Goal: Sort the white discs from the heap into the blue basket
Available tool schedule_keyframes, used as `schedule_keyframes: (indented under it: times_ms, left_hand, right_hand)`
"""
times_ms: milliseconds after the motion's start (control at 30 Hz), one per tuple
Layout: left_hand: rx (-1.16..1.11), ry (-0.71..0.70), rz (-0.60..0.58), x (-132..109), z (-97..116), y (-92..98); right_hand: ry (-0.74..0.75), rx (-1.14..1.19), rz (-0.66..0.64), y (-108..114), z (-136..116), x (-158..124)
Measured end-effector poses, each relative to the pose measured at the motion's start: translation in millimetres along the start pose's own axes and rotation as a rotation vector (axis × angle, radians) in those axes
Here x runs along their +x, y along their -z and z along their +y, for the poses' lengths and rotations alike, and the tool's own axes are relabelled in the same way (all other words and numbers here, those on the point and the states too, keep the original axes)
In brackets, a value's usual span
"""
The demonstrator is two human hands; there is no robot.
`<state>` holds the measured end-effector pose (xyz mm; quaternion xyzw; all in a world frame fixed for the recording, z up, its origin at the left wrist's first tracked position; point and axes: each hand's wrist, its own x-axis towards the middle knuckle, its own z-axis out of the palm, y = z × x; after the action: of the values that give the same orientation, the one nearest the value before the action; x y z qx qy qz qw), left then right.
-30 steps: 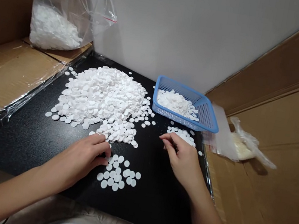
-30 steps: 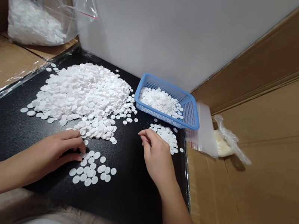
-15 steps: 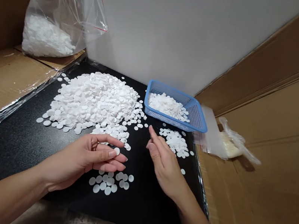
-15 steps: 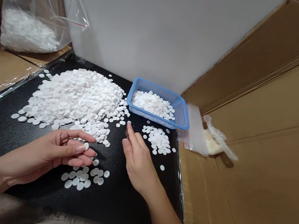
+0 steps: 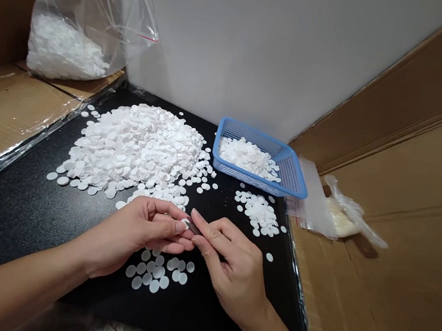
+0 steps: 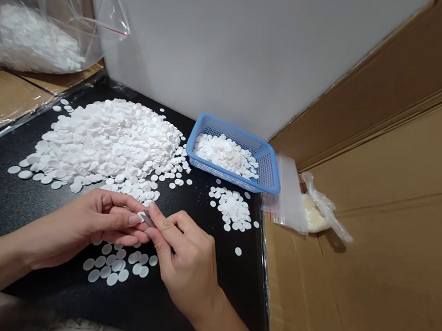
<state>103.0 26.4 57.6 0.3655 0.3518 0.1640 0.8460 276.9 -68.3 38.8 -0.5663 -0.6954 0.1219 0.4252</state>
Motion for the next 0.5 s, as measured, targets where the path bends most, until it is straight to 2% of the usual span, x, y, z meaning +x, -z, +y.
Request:
schedule_keyframes:
  times_ms: [233,500]
  left_hand:
    - [-0.017,-0.021,-0.009,2.1,-6.5,-2.4]
    - [-0.008,-0.023,-0.007,0.4,-5.2,-4.1]
  right_hand:
    - [0.018,-0.119,0.025,-1.5,-1.5,-2.4]
    - [0.031,-0.135,0.031,-0.2,-3.1,-2.2]
